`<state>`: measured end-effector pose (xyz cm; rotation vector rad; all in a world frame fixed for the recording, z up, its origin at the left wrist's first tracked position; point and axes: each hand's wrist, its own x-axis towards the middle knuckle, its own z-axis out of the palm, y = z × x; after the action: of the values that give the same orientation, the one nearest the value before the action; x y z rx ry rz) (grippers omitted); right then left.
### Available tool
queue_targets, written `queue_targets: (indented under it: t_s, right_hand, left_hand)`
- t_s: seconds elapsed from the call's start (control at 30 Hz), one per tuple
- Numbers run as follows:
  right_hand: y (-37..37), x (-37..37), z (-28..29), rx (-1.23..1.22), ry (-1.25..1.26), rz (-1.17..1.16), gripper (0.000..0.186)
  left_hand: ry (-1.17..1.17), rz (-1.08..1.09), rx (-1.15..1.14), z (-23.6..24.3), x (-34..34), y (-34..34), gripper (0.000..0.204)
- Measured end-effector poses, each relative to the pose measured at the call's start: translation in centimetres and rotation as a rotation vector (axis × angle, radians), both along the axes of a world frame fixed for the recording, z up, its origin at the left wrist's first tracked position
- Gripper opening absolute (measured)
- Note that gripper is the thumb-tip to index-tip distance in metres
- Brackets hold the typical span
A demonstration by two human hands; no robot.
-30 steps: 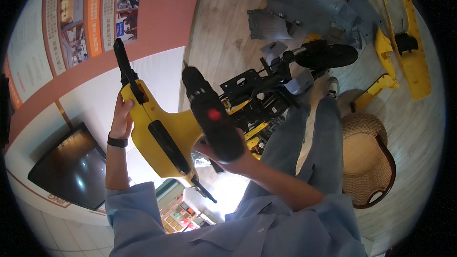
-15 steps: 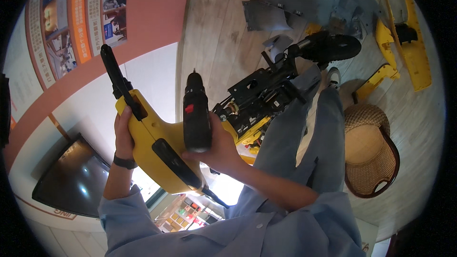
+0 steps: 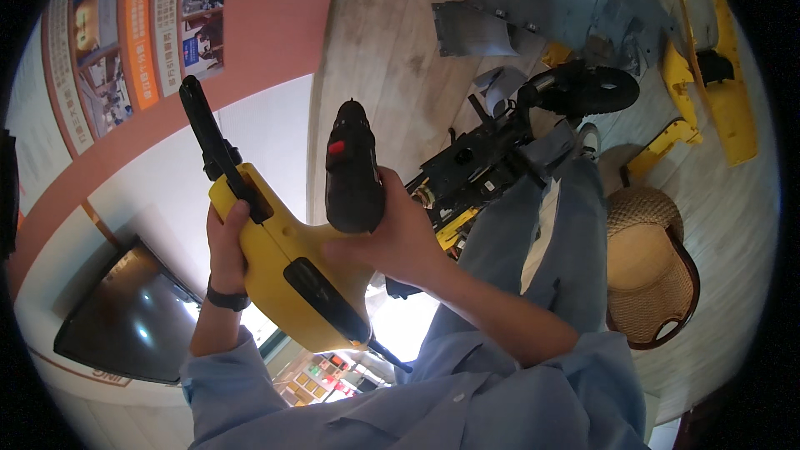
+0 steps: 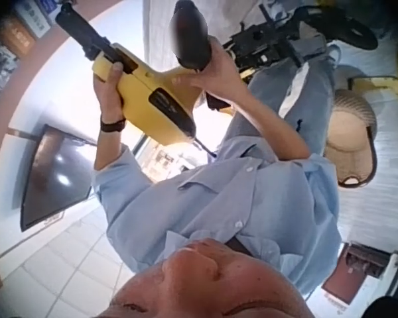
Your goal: The recorder is assembling and repairing various plastic and mechanical parts of a yellow electric scooter or motorcycle using a drill and manual hand coordination.
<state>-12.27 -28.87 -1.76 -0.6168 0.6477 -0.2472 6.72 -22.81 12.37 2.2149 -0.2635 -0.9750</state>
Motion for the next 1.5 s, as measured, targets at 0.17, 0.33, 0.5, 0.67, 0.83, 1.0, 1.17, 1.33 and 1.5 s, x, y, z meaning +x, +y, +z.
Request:
queue_targets:
  t_s: [0.17, 0.33, 0.5, 0.67, 0.83, 1.0, 1.17, 1.33, 1.5]
  right_hand:
    - [-1.5, 1.5, 1.0, -0.077, 0.097, 0.153, 0.096]
    - [-1.6, 2.2, 1.0, -0.060, 0.112, 0.386, 0.105]
    - [-2.1, 2.9, -0.2, -0.100, 0.038, 0.416, 0.108]
    - [-1.6, 2.5, -0.4, -0.188, 0.083, 0.358, 0.109]
    - [-1.9, 2.5, 0.7, -0.174, 0.095, 0.407, 0.113]
    - [-1.9, 2.2, 0.4, -0.188, 0.108, 0.385, 0.113]
    - [-1.8, 2.4, 0.3, -0.168, 0.111, 0.376, 0.114]
    - [-1.7, 2.6, 0.2, -0.185, 0.090, 0.372, 0.111]
    - [-1.2, 2.1, 0.0, -0.251, 0.136, 0.311, 0.101]
  left_hand:
    - [0.027, 0.064, -0.026, 0.3, -0.3, -0.4, 0.045]
    - [-0.014, 0.072, 0.017, 0.5, -0.6, -0.6, 0.048]
    - [-0.011, 0.077, 0.003, 0.2, -0.5, -1.0, 0.053]
    - [0.427, 0.239, -0.209, 1.2, 2.6, 0.7, 0.063]
    - [0.661, 0.048, -0.369, -3.4, 5.4, 4.5, 0.091]
    - [0.772, 0.037, -0.385, -4.4, 5.5, 4.5, 0.089]
    - [0.811, 0.049, -0.397, -4.7, 6.3, 5.0, 0.086]
    - [0.790, -0.042, -0.359, -4.5, 6.7, 4.9, 0.084]
    - [0.873, 0.002, -0.417, -5.2, 7.0, 5.2, 0.081]
